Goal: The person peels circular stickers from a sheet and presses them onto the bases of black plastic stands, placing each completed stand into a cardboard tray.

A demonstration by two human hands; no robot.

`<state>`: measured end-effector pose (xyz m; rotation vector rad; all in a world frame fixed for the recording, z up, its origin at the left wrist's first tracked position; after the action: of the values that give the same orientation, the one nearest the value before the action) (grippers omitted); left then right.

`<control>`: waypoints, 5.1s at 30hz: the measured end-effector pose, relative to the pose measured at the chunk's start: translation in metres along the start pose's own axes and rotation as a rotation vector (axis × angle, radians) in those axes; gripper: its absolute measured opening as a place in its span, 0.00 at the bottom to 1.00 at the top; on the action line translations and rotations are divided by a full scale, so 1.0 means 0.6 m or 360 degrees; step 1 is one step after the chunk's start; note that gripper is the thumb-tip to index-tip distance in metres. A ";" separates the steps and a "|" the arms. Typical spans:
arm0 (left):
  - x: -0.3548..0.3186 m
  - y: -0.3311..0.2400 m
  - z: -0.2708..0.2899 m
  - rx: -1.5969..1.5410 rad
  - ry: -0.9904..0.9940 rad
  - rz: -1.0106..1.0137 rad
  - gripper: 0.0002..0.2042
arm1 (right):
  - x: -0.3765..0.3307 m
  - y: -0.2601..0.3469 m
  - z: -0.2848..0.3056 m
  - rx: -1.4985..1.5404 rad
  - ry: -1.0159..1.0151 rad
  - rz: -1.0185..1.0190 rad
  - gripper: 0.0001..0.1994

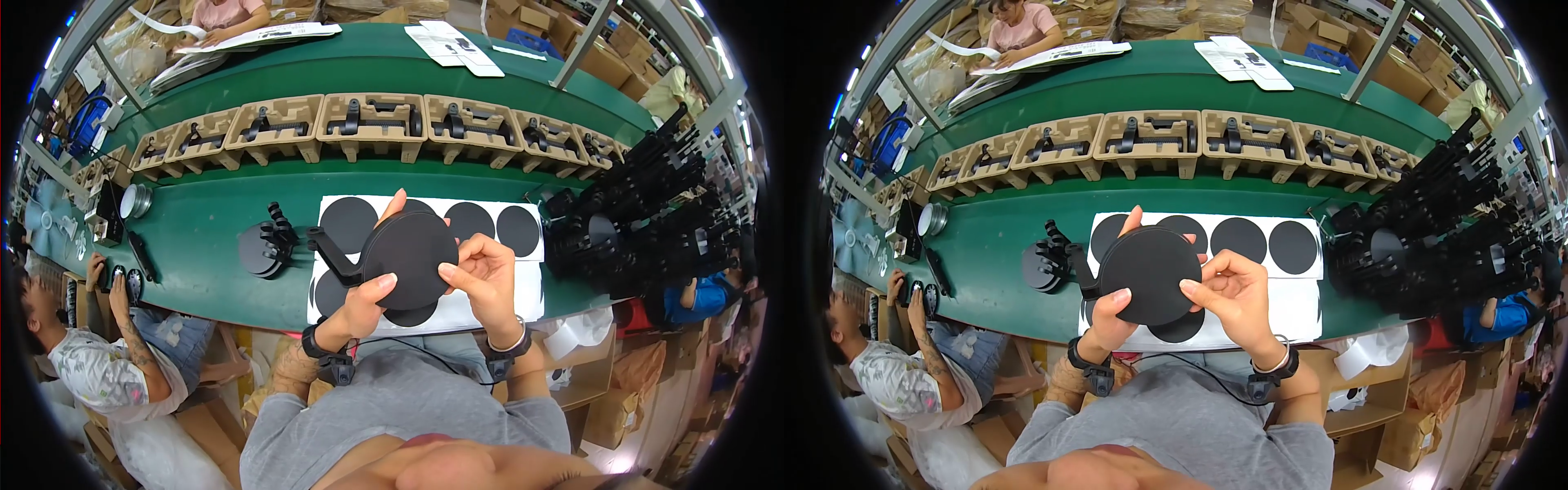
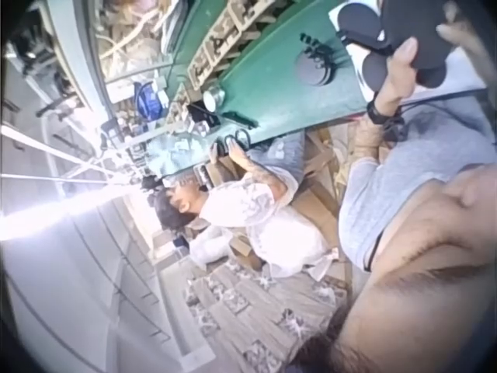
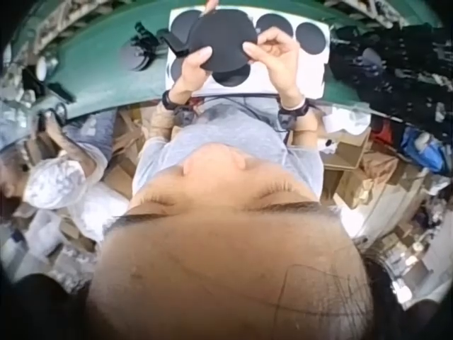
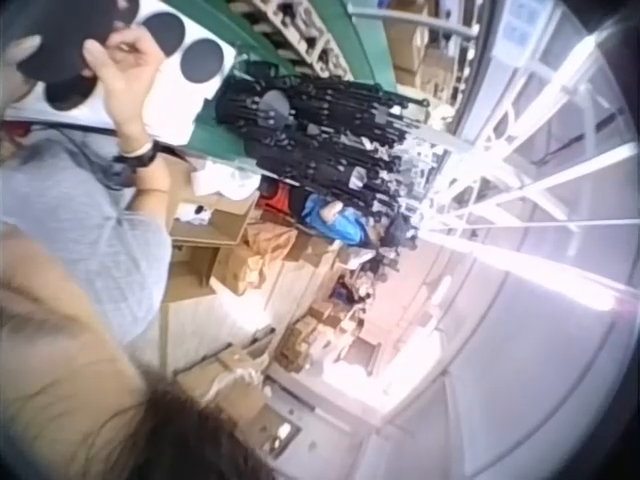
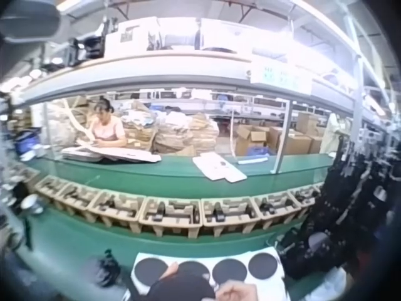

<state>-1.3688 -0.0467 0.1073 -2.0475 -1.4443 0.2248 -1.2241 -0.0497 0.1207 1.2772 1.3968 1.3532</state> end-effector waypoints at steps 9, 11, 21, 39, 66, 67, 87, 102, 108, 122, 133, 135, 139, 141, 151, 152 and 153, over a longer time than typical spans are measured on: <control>-0.011 -0.015 0.039 0.0236 -0.0016 -0.0134 0.50 | 0.053 -0.014 0.003 -0.1143 -0.0083 -0.0146 0.14; -0.010 -0.026 0.033 0.0167 -0.0020 -0.0157 0.49 | 0.059 -0.004 0.004 -0.1499 -0.0081 -0.0209 0.16; -0.016 -0.043 0.049 0.0044 -0.0169 -0.0459 0.46 | 0.011 0.025 -0.101 -0.1704 0.0262 0.1877 0.13; -0.177 -0.135 0.183 0.0748 -0.0536 -0.0421 0.24 | 0.572 -0.140 -0.215 -0.2008 -0.0297 0.0558 0.06; -0.182 -0.106 0.207 0.2148 -0.0407 -0.0221 0.42 | 0.003 -0.106 -0.157 -0.2327 0.0917 0.1051 0.20; -0.183 -0.107 0.210 0.2184 -0.0403 -0.0246 0.42 | 0.005 -0.111 -0.157 -0.2316 0.0924 0.1058 0.20; -0.204 -0.274 0.405 0.2214 -0.1193 -0.0777 0.32 | 0.041 -0.003 0.078 -0.0906 -0.0777 0.1216 0.12; -0.188 -0.315 0.325 0.0801 -0.0813 -0.0852 0.44 | 0.045 0.039 -0.062 -0.1089 -0.0198 0.0964 0.09; -0.090 -0.237 0.118 -0.0319 -0.0131 -0.0624 0.41 | 0.062 0.031 -0.157 -0.0166 0.0185 0.0468 0.07; -0.055 -0.178 0.067 -0.0122 0.0066 -0.0443 0.44 | 0.069 -0.018 -0.197 0.0289 0.0169 0.0135 0.04; -0.055 -0.173 0.090 -0.0090 0.0115 -0.0414 0.44 | 0.072 -0.025 -0.205 0.0177 0.0066 0.0199 0.04; -0.055 -0.174 0.090 -0.0200 0.0185 -0.0467 0.45 | 0.071 -0.023 -0.208 0.0161 0.0052 0.0211 0.04; -0.054 -0.184 0.089 -0.0067 0.0183 -0.0402 0.47 | 0.075 -0.010 -0.216 -0.0006 -0.0005 0.0214 0.05; -0.060 -0.184 0.095 -0.0138 0.0023 -0.0376 0.48 | 0.077 -0.009 -0.220 -0.0069 -0.0012 0.0164 0.05; -0.063 -0.204 0.128 0.0004 -0.0094 -0.0467 0.42 | 0.094 0.037 -0.243 -0.1200 -0.0101 0.0493 0.05; -0.063 -0.205 0.128 0.0009 -0.0088 -0.0463 0.42 | 0.090 0.044 -0.248 -0.1257 -0.0114 0.0612 0.06; -0.064 -0.206 0.128 -0.0021 -0.0077 -0.0483 0.42 | 0.088 0.042 -0.251 -0.1253 -0.0121 0.0615 0.06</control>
<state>-1.5177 -0.0255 0.1088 -1.8131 -1.7658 0.1392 -1.3773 -0.0282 0.1682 1.0475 0.4564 1.8336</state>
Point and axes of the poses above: each hand's wrist, its own x-axis towards the middle knuckle, its own z-axis out of the back of the hand, y = z × x, the point moved 5 cm from there along x, towards the middle knuckle, and after that the axes turned 9 degrees about -x, right-handed, at the moved point
